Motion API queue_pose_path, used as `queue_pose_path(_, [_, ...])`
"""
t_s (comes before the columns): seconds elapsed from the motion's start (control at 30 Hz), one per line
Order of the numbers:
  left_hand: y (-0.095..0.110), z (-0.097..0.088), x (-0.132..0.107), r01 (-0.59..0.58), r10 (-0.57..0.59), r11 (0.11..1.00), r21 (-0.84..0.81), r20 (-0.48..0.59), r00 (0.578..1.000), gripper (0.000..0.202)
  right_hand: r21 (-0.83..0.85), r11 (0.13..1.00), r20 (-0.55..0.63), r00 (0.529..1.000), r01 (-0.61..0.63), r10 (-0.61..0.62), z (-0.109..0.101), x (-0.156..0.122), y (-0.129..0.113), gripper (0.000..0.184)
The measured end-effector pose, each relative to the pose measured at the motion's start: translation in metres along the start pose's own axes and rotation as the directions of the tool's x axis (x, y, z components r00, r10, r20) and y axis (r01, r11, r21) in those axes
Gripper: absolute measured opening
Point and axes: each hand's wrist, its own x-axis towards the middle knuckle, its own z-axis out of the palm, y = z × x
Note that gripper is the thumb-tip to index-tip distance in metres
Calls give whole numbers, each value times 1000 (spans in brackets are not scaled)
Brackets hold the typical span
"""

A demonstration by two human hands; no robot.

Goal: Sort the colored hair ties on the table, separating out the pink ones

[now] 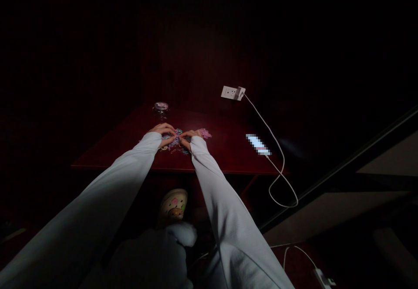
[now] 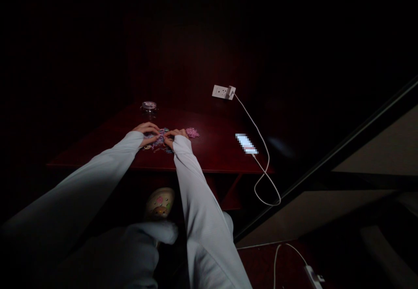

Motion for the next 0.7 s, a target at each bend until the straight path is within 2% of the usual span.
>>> queue_pose_path(0.47, [-8,3,2,-4,4,1000,-28,0,1000,28,-2,1000,29,1000,-5,5,-7,-5,-8,13])
queue_pose_path(0.7, [-13,12,4,23,-26,998,-55,-54,998,28,8,1000,35,999,-9,9,-9,-7,-8,13])
